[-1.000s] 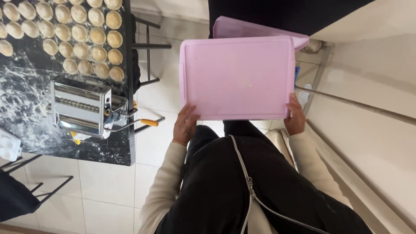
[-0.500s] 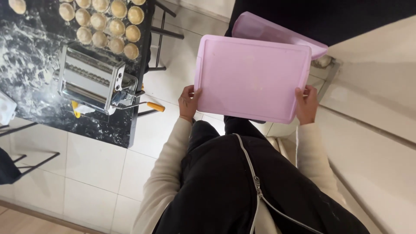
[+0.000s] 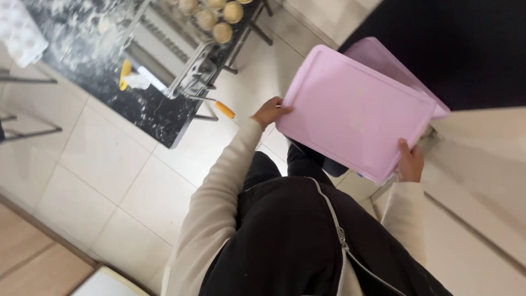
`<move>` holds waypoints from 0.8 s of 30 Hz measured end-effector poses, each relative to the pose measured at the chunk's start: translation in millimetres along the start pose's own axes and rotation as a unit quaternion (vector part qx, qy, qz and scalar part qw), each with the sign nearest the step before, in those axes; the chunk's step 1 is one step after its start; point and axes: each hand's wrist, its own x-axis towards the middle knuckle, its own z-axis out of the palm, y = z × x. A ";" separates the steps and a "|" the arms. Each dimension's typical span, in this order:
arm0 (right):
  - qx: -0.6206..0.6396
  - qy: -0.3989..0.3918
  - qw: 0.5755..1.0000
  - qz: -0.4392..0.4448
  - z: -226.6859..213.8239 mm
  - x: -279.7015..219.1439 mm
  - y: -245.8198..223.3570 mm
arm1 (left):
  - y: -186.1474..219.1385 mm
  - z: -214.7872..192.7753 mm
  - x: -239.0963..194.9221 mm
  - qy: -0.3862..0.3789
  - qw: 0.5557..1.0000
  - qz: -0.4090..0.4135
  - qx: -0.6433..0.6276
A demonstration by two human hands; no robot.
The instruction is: The recorder is filling, sealing, and trimming dough to make small pastries like empanadas on a floured countertop.
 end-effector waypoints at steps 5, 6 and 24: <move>0.003 0.067 0.997 -0.036 9.8 -5.2 -8.4 | 12.1 12.6 -3.0 0.038 0.999 0.001 0.005; 0.040 0.083 0.995 -0.050 16.4 -8.8 -18.4 | 12.7 12.6 -2.5 0.041 0.999 0.014 0.031; 0.005 -0.079 0.980 -0.180 111.2 -234.2 -158.6 | 43.4 -133.8 -320.4 0.051 0.958 0.270 -0.083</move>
